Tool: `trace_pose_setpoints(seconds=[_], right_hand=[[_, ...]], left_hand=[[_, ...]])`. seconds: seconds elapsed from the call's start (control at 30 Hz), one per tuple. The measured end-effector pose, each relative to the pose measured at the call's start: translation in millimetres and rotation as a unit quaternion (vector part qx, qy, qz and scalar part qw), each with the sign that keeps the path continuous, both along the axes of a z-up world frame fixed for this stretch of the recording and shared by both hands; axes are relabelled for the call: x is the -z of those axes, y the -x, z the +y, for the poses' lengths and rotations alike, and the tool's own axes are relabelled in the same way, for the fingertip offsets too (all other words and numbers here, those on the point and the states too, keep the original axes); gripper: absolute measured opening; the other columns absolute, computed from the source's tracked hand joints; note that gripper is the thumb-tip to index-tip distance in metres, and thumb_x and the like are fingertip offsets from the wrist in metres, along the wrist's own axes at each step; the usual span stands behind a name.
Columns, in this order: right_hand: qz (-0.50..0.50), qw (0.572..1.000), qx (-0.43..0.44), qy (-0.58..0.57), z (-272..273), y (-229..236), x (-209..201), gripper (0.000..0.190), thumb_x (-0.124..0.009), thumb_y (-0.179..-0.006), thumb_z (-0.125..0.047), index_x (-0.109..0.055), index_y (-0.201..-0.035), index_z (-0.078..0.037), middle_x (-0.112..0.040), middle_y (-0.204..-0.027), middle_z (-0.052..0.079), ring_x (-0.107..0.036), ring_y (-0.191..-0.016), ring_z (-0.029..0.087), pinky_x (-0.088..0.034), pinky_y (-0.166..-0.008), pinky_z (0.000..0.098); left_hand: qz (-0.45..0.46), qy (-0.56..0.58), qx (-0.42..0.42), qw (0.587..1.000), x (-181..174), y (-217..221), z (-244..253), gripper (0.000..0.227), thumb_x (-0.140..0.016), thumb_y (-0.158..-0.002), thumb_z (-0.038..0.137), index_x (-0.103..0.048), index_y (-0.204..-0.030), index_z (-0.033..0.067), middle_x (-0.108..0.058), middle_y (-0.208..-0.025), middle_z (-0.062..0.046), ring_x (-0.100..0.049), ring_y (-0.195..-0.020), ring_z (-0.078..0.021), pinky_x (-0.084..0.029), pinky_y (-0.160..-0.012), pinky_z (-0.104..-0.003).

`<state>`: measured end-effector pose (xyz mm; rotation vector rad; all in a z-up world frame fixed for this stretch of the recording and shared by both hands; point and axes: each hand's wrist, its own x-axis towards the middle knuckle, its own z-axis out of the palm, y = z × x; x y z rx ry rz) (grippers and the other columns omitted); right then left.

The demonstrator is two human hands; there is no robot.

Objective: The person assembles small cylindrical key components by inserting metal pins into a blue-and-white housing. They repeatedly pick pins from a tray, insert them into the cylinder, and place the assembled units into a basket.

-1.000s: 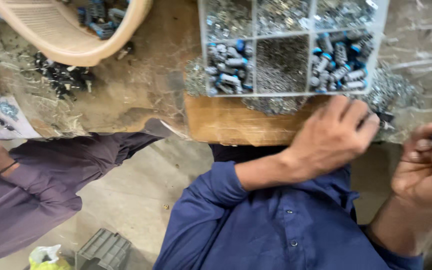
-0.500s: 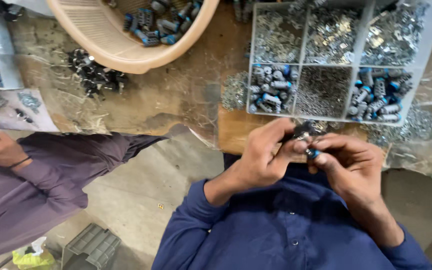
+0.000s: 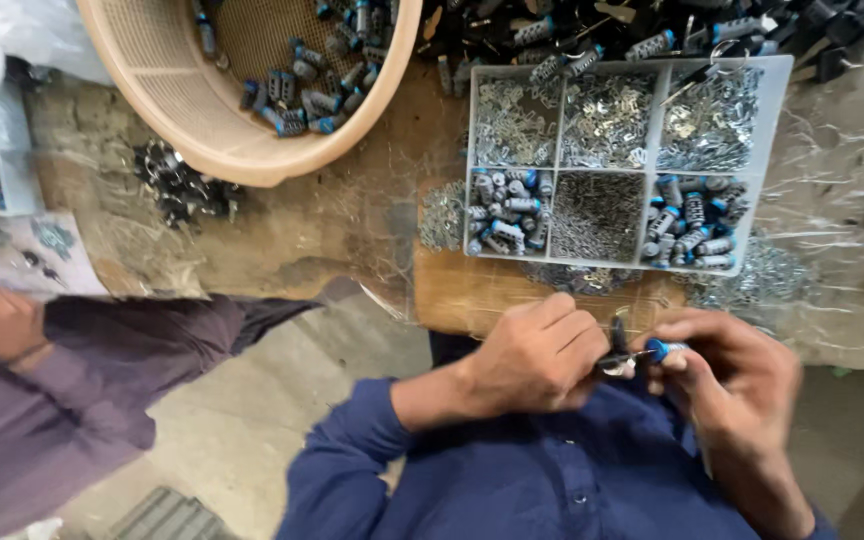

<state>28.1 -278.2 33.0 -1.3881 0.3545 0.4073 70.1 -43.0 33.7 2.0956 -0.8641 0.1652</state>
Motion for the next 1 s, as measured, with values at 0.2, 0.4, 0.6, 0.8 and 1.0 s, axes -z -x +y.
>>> trace_pose_setpoints(seconds=[0.2, 0.4, 0.6, 0.8, 1.0], right_hand=[[-0.075, 0.979, -0.137, 0.131, -25, -10, -14, 0.015, -0.062, -0.087, 0.014, -0.071, -0.098, 0.008, -0.076, -0.098, 0.013, -0.07, -0.076, 0.011, -0.057, -0.066, 0.0214], [-0.047, 0.992, -0.112, 0.029, -28, -1, 17, 0.016, -0.065, -0.089, 0.013, -0.071, -0.104, 0.009, -0.074, -0.092, 0.014, -0.07, -0.074, 0.014, -0.057, -0.067, 0.0217], [-0.01, 1.0, -0.015, -0.016, -37, -2, 34, 0.026, -0.07, -0.086, 0.011, -0.064, -0.111, 0.007, -0.073, -0.089, 0.012, -0.071, -0.073, 0.016, -0.06, -0.066, 0.0247], [-0.053, 0.989, 0.001, -0.138, -42, -1, 7, 0.046, -0.079, -0.079, 0.005, -0.065, -0.122, 0.005, -0.073, -0.1, 0.012, -0.071, -0.088, 0.015, -0.06, -0.077, 0.0256], [-0.064, 0.995, 0.001, -0.079, -11, -17, 11, 0.038, -0.077, -0.086, 0.003, -0.064, -0.121, 0.006, -0.072, -0.103, 0.016, -0.07, -0.09, 0.02, -0.061, -0.083, 0.0316]], left_hand=[[-0.021, -0.063, 0.085, 0.994, 1, -9, -4, 0.024, -0.072, -0.089, 0.025, -0.054, -0.084, 0.0086, -0.053, -0.078, -0.005, -0.056, -0.076, -0.0238, -0.045, -0.065, -0.037], [0.011, -0.114, 0.058, 0.992, -9, -7, -20, 0.019, -0.069, -0.088, 0.022, -0.055, -0.086, 0.0086, -0.056, -0.079, -0.005, -0.058, -0.076, -0.0224, -0.047, -0.064, -0.034], [-0.069, -0.116, -0.003, 0.991, -34, -16, -24, 0.014, -0.066, -0.093, 0.017, -0.061, -0.099, 0.0054, -0.055, -0.082, -0.005, -0.059, -0.079, -0.0211, -0.047, -0.066, -0.033], [-0.303, 0.095, -0.058, 0.946, -124, -50, -12, 0.016, -0.069, -0.092, 0.011, -0.066, -0.107, 0.0043, -0.06, -0.086, 0.001, -0.059, -0.072, -0.0127, -0.051, -0.064, -0.028], [-0.131, -0.032, -0.225, 0.965, -100, -111, 18, 0.045, -0.07, -0.104, 0.007, -0.049, -0.14, -0.0097, -0.067, -0.113, -0.017, -0.061, -0.084, -0.0246, -0.05, -0.072, -0.037]])
